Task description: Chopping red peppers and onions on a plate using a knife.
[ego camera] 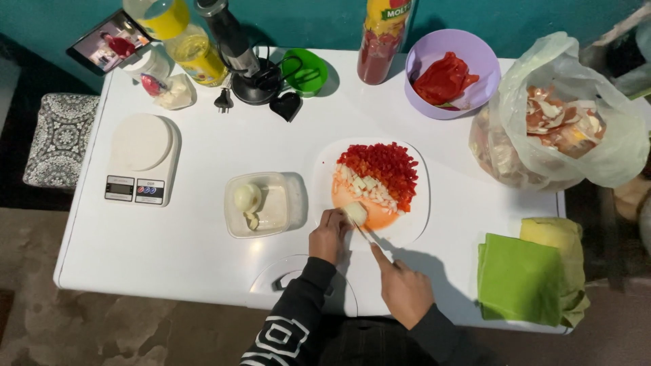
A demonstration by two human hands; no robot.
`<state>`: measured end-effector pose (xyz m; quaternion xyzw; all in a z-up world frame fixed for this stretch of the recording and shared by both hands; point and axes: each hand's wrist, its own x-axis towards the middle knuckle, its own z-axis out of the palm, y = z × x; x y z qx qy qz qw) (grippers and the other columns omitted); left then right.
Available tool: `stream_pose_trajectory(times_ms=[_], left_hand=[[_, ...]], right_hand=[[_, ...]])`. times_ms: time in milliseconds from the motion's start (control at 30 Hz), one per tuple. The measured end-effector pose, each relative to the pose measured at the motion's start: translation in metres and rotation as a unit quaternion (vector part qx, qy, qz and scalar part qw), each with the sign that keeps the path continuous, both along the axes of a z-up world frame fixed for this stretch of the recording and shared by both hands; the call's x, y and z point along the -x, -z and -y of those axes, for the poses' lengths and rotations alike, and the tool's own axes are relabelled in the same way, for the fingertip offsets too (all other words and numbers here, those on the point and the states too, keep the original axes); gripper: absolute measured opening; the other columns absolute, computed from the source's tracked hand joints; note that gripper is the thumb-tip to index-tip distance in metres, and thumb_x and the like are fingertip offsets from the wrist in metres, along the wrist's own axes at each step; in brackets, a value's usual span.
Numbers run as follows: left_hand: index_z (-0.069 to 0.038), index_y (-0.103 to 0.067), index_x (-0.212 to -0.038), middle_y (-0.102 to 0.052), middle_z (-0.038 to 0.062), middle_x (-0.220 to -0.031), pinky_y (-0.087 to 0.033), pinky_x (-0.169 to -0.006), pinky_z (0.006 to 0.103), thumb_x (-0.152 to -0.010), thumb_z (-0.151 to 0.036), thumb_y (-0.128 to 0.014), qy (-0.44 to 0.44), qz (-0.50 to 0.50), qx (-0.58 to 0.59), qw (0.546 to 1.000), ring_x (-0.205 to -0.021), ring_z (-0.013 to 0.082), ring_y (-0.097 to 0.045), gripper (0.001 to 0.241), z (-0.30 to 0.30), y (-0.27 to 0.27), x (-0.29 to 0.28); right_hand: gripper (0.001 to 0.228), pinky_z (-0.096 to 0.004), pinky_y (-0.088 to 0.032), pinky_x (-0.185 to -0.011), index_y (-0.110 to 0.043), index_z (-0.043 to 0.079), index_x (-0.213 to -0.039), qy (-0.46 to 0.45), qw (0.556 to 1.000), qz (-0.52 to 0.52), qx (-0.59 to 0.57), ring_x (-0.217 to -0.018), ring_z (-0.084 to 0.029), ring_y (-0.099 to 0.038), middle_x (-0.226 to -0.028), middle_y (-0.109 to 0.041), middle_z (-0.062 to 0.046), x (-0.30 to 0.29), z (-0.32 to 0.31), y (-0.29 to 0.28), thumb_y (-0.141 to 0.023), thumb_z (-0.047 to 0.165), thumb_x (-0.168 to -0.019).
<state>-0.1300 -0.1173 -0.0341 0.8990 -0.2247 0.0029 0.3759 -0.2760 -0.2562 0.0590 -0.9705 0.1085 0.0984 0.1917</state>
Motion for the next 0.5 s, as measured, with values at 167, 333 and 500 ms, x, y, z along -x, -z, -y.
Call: stream_pose_trajectory(times_ms=[167, 333, 500], left_hand=[[-0.007, -0.065, -0.097, -0.069, 0.004, -0.113, -0.059, -0.063, 0.0387, -0.084, -0.011, -0.078, 0.003, 0.007, 0.016, 1.000, -0.080, 0.0287, -0.072, 0.019, -0.001, -0.007, -0.001], [-0.008, -0.067, -0.097, -0.070, 0.003, -0.114, -0.060, -0.066, 0.0376, -0.081, -0.007, -0.077, -0.005, -0.006, 0.016, 1.000, -0.081, 0.0278, -0.073, 0.018, -0.002, -0.014, -0.003], [-0.006, -0.070, -0.102, -0.071, 0.006, -0.108, -0.059, -0.066, 0.0400, -0.082, -0.007, -0.077, 0.023, -0.006, 0.020, 1.000, -0.081, 0.0315, -0.071, 0.021, -0.003, -0.019, -0.008]], right_hand=[[0.069, -0.048, -0.058, -0.054, -0.044, 0.018, -0.154, 0.005, 1.000, 0.007, -0.021, -0.054, -0.037, -0.067, -0.079, -0.070, -0.017, -0.034, -0.008, -0.002, -0.058, 0.010, -0.086], [0.072, -0.049, -0.057, -0.055, -0.040, 0.017, -0.156, -0.011, 0.999, -0.035, -0.019, -0.054, -0.037, -0.067, -0.080, -0.070, -0.017, -0.041, -0.009, 0.016, -0.057, 0.008, -0.087], [0.073, -0.047, -0.058, -0.053, -0.041, 0.012, -0.156, -0.031, 0.999, 0.018, 0.005, -0.054, -0.036, -0.068, -0.084, -0.071, -0.021, -0.044, -0.008, 0.047, -0.058, 0.006, -0.085]])
